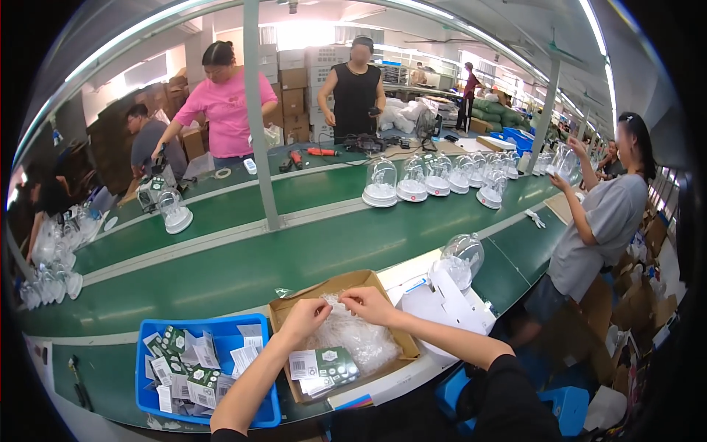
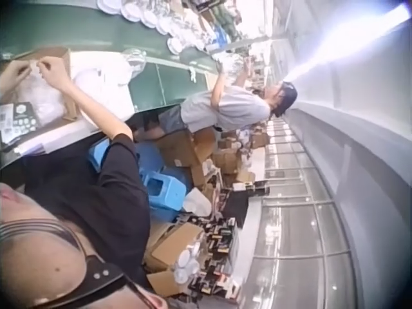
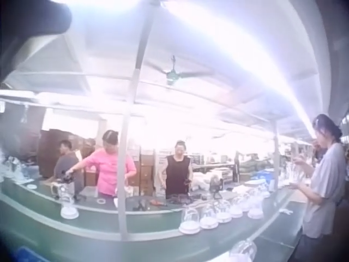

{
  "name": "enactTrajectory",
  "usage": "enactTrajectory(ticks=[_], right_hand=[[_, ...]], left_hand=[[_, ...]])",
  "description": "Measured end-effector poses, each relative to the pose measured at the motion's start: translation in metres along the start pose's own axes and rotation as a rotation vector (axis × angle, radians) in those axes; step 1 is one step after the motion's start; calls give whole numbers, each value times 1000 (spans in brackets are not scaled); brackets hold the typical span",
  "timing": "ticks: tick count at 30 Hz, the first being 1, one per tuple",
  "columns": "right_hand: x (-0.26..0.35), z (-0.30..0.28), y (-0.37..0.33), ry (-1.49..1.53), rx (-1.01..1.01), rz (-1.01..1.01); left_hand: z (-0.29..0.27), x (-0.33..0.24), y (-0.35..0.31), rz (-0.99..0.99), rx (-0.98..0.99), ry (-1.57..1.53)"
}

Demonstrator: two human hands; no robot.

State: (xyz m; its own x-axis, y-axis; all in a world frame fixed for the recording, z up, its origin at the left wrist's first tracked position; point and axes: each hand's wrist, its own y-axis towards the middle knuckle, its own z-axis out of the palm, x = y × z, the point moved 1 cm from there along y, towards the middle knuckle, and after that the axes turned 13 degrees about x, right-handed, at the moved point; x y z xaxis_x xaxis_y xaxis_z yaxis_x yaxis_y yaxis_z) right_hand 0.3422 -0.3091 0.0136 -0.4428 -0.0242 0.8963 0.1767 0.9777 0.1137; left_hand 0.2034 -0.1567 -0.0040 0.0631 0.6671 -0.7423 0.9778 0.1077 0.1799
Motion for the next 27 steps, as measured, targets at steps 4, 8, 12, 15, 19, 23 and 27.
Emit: enactTrajectory(ticks=[4,8,12,15,19,23,27], right_hand=[[-1,9,-3,-61,82,-75],[-4,7,-10,-24,99,-52],[-9,6,-2,67,101,-63],[-20,4,1,116,90,-52],[-37,10,0,174,93,-85],[-35,21,5,57,3,-139],[-36,7,-12,148,-115,-126]], left_hand=[[-12,-12,-8,-32,-27,25],[-19,-52,-17,-58,200,238],[-10,-68,-38,-249,687,450],[3,-61,-41,-335,764,547],[-3,-67,-43,-339,569,460],[-18,-65,-51,-278,412,391],[-14,-56,-17,-233,393,26]])
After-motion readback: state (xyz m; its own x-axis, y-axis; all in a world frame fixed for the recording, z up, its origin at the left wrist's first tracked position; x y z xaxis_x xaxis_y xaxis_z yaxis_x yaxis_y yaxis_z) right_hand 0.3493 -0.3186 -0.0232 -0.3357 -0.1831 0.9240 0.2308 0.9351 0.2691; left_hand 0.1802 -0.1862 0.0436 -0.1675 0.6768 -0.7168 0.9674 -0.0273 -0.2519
